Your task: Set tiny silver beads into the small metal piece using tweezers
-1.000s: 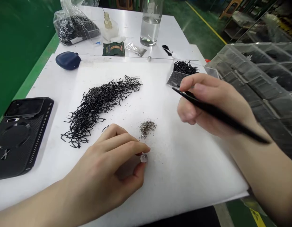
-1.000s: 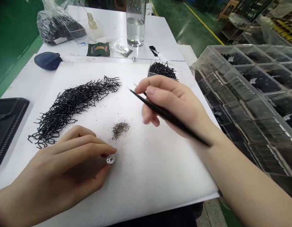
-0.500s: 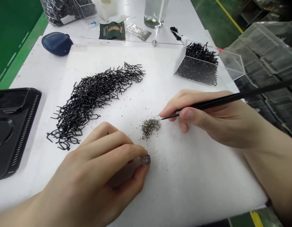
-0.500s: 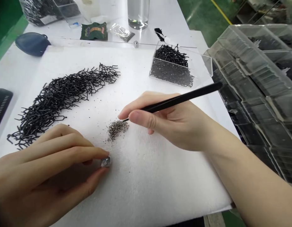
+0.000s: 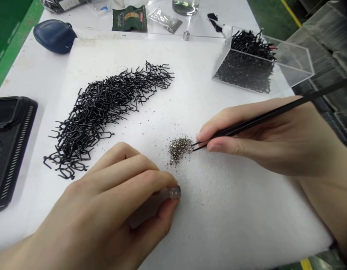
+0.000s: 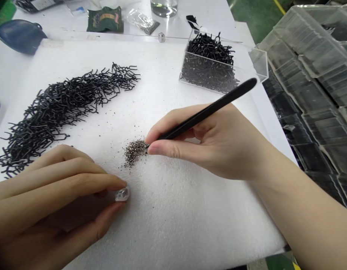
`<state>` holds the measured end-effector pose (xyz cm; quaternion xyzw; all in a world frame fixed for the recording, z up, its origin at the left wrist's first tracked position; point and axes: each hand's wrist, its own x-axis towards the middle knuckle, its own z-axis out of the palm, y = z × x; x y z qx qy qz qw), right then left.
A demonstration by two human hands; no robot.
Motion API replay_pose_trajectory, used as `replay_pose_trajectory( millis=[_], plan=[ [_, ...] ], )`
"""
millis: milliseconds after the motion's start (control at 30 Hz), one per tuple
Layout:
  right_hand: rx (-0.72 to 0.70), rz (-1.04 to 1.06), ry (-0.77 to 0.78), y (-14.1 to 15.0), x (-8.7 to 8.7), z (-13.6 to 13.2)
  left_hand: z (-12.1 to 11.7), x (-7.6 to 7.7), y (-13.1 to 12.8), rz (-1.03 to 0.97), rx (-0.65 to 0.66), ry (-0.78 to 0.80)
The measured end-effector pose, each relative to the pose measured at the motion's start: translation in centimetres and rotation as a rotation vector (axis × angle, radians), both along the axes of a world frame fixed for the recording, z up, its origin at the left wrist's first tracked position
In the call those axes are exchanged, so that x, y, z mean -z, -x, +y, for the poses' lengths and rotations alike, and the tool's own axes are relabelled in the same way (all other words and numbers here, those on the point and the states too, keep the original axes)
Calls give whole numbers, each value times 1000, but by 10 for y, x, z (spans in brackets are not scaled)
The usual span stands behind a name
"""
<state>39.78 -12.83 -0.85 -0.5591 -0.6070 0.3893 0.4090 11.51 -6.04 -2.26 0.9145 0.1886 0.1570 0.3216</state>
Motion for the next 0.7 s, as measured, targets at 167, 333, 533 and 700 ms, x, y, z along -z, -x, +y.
replay_pose_trajectory(
  millis=[167,333,533,700],
  plan=[
    [-14,-25,-22,-1,2,0,0,2,-3,-25,-14,-56],
    [29,-81,-58,1,5,-1,-1,2,-1,-40,-7,-55],
    [10,-68,-82,0,7,-2,-1,2,-3,-42,-7,-58],
    [9,-65,-95,0,7,-2,0,3,-3,-35,-2,-41]
  ],
)
